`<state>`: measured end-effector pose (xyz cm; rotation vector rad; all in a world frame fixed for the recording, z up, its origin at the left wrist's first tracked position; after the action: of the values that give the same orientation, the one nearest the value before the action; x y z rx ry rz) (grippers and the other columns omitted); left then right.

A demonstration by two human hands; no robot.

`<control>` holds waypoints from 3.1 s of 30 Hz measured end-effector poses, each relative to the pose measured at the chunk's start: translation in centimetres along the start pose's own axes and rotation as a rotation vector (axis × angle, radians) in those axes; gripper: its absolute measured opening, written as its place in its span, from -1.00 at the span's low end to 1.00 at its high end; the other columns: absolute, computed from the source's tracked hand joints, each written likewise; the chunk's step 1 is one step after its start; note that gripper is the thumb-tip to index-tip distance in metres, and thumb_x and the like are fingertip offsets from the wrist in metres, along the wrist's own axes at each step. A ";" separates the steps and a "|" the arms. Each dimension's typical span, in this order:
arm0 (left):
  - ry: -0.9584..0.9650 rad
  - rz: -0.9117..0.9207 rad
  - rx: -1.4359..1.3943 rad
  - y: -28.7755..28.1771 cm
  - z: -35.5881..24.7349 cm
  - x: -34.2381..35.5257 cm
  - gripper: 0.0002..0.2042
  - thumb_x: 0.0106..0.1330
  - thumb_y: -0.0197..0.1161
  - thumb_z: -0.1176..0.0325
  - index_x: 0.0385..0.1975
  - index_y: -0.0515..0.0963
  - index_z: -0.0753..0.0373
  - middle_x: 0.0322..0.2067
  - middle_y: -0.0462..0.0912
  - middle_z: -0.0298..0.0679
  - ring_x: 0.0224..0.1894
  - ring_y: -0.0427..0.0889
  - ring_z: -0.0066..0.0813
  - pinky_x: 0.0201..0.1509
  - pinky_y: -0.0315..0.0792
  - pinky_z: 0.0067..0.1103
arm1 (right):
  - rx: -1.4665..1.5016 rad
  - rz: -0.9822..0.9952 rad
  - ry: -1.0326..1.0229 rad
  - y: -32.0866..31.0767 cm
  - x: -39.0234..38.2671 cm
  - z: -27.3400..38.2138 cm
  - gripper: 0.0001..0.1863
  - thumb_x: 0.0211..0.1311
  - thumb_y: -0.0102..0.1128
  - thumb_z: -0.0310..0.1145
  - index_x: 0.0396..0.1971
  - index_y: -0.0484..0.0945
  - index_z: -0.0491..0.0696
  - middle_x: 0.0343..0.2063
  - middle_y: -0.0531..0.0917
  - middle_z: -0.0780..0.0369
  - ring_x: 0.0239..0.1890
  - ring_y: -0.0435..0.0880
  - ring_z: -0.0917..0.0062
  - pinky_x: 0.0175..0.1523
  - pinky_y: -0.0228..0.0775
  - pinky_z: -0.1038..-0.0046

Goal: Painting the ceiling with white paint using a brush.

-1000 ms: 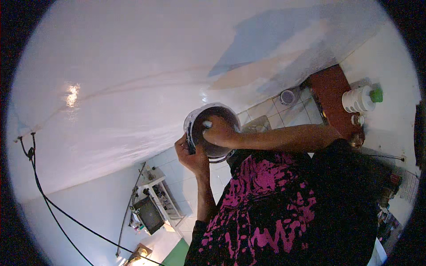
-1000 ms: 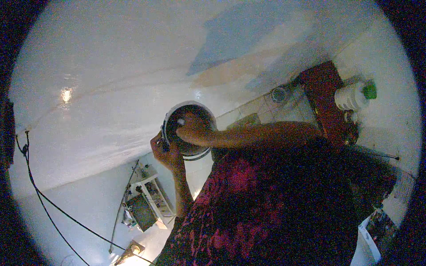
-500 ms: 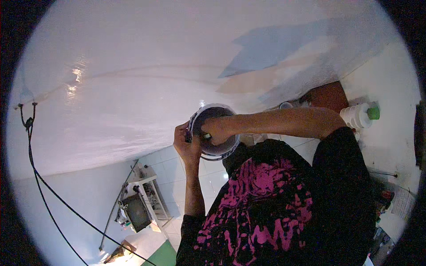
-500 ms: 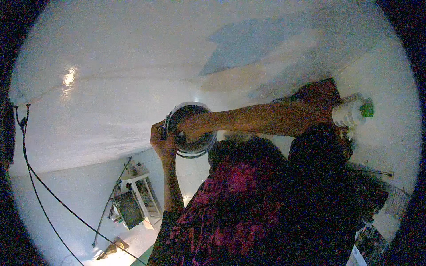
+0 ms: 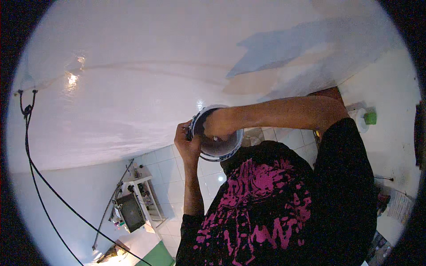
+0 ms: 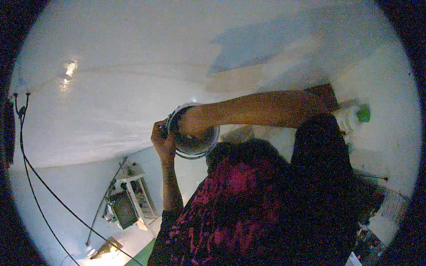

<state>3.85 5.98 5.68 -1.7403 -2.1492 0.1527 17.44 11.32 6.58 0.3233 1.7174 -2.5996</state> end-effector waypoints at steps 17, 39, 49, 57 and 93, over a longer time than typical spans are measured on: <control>-0.119 0.045 -0.066 0.0 -2.0 -0.5 -0.74 0.02 0.10 0.63 -0.23 0.48 0.44 -0.34 0.64 -0.18 -0.32 0.59 -0.58 -0.19 0.46 -0.65 | 0.148 0.146 -0.079 1.9 -1.1 1.0 -0.63 -0.24 0.20 -0.43 -0.28 0.61 -0.10 -0.37 0.65 0.05 -0.23 0.61 0.12 -0.11 0.45 0.10; -0.158 0.056 -0.083 0.4 -1.9 -0.4 -0.75 0.00 0.14 0.60 -0.26 0.49 0.42 -0.44 0.63 -0.24 -0.41 0.53 -0.68 -0.30 0.41 -0.70 | 0.236 -0.401 0.176 1.6 -2.5 1.5 -0.68 -0.32 0.23 -0.42 -0.39 0.59 -0.08 -0.48 0.64 0.03 -0.34 0.64 0.10 -0.19 0.50 0.12; -0.140 0.069 -0.033 0.7 -1.9 -0.5 -0.75 0.01 0.12 0.61 -0.25 0.48 0.41 -0.47 0.62 -0.23 -0.44 0.53 -0.67 -0.35 0.41 -0.71 | 0.265 -0.574 0.369 1.4 -3.0 1.8 -0.73 -0.26 0.25 -0.40 -0.43 0.58 -0.13 -0.47 0.63 0.00 -0.32 0.64 0.10 -0.18 0.49 0.13; -0.077 0.032 -0.009 1.3 -1.4 -0.8 -0.74 0.01 0.09 0.60 -0.24 0.46 0.44 -0.42 0.63 -0.19 -0.40 0.57 -0.61 -0.28 0.45 -0.67 | 0.252 -0.440 0.249 4.1 -2.7 1.2 -0.75 -0.30 0.25 -0.41 -0.48 0.58 -0.15 -0.49 0.62 0.00 -0.33 0.63 0.09 -0.20 0.48 0.12; -0.120 0.043 -0.061 1.1 -2.1 -0.9 -0.72 -0.01 0.14 0.57 -0.24 0.47 0.44 -0.38 0.64 -0.19 -0.34 0.58 -0.60 -0.21 0.45 -0.68 | 0.063 -0.168 0.001 2.7 -2.7 2.7 -0.76 -0.26 0.27 -0.38 -0.44 0.59 -0.07 -0.50 0.64 0.09 -0.34 0.65 0.14 -0.28 0.50 0.13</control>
<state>5.76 5.07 7.07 -1.8557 -2.2232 0.2107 19.92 7.54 5.59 0.1884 1.7372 -2.7738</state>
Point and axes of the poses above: each hand's wrist, its own x-axis towards the middle knuckle, its own y-axis out of the palm, z = x × y, the point moved 3 cm from there along x, towards the middle knuckle
